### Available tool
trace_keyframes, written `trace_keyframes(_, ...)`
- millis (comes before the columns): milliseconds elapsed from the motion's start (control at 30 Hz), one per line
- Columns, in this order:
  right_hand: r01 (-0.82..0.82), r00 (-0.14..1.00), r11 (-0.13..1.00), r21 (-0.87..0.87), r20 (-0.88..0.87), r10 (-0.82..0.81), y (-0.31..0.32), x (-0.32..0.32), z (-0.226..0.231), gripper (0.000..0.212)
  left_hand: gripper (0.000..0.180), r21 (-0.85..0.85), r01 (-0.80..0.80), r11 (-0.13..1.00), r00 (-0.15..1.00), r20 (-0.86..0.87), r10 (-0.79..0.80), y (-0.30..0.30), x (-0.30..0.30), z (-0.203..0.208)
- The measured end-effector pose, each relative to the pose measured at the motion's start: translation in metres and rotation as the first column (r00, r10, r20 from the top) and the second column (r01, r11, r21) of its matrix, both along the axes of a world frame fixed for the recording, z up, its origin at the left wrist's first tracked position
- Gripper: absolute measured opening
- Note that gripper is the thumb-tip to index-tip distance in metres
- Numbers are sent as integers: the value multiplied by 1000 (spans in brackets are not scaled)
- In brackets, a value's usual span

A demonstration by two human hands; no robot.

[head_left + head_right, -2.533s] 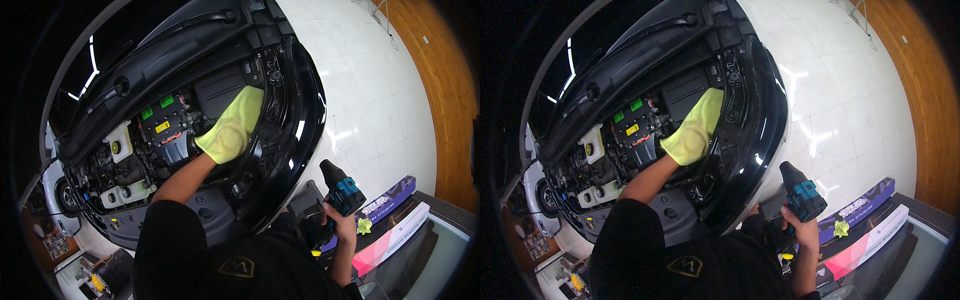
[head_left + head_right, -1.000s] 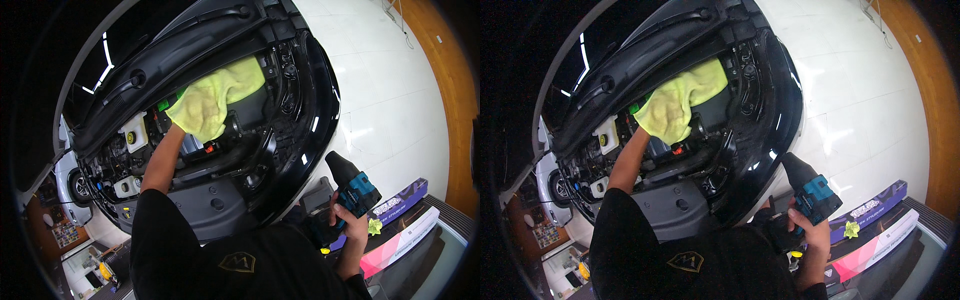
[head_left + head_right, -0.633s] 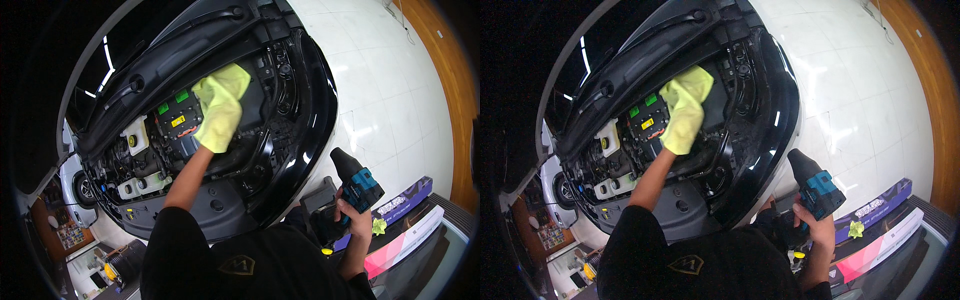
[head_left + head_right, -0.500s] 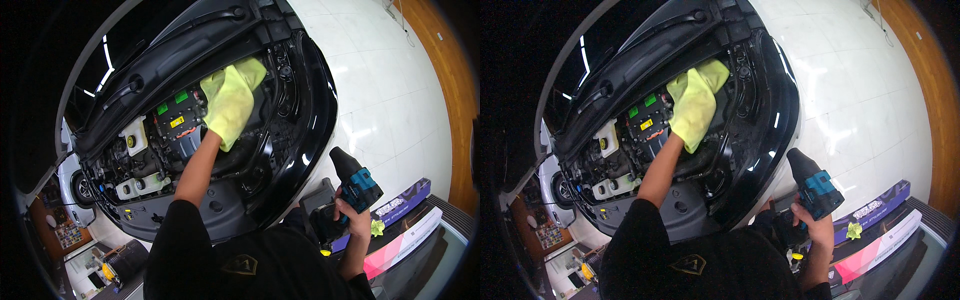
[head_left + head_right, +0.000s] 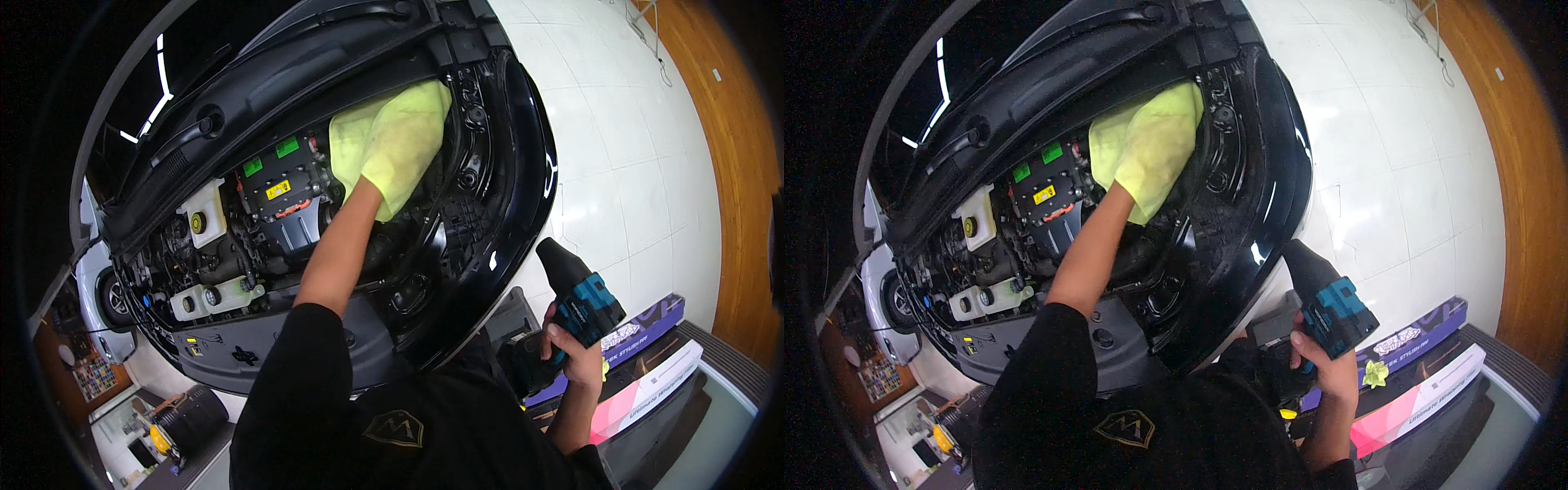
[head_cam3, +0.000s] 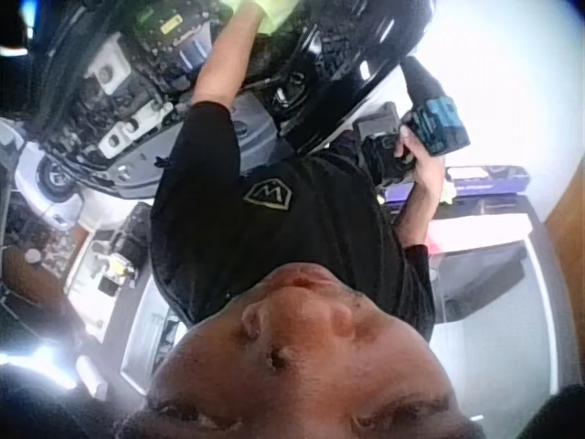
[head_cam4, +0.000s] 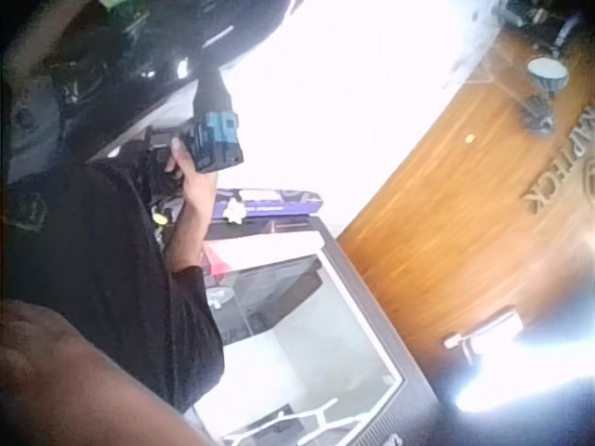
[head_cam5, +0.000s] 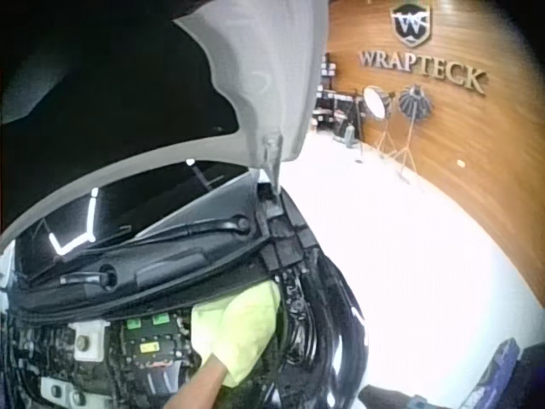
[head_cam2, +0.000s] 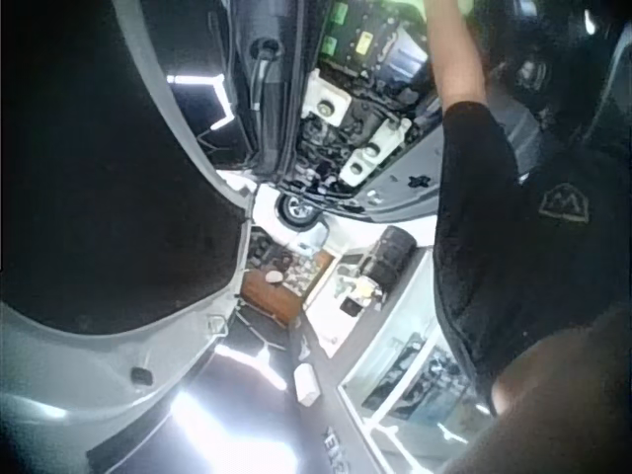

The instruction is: The person wipes the engine bay of a white car with a yellow microfiber cloth. They hold a blue power tool in their left hand while wiping with their right. The person applies a liquid from a yellow bottle onto the cloth and continues wiping the engine cover and surrounding components.

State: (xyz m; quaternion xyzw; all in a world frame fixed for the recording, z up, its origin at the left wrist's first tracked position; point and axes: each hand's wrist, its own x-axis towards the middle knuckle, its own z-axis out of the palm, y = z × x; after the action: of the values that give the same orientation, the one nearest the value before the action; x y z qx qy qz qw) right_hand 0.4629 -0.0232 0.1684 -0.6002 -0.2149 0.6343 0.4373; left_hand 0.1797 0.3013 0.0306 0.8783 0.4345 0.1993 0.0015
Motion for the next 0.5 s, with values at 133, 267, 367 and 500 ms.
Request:
trace_keyframes(133,43,999,999,21,5,-43,6,-7,6,40,13,1,28,1000,1000,14,-28,-3,-27,11)
trace_keyframes(267,41,999,999,-19,32,-40,11,-13,3,40,13,11,-22,1000,999,-23,22,8,-7,21)
trace_keyframes(367,14,998,1000,-25,62,-12,15,-21,3,41,16,-28,-28,999,999,28,29,13,-18,15)
trace_keyframes(500,-6,998,1000,-12,60,7,17,-26,11,41,21,-82,47,996,995,93,-39,13,-32,15)
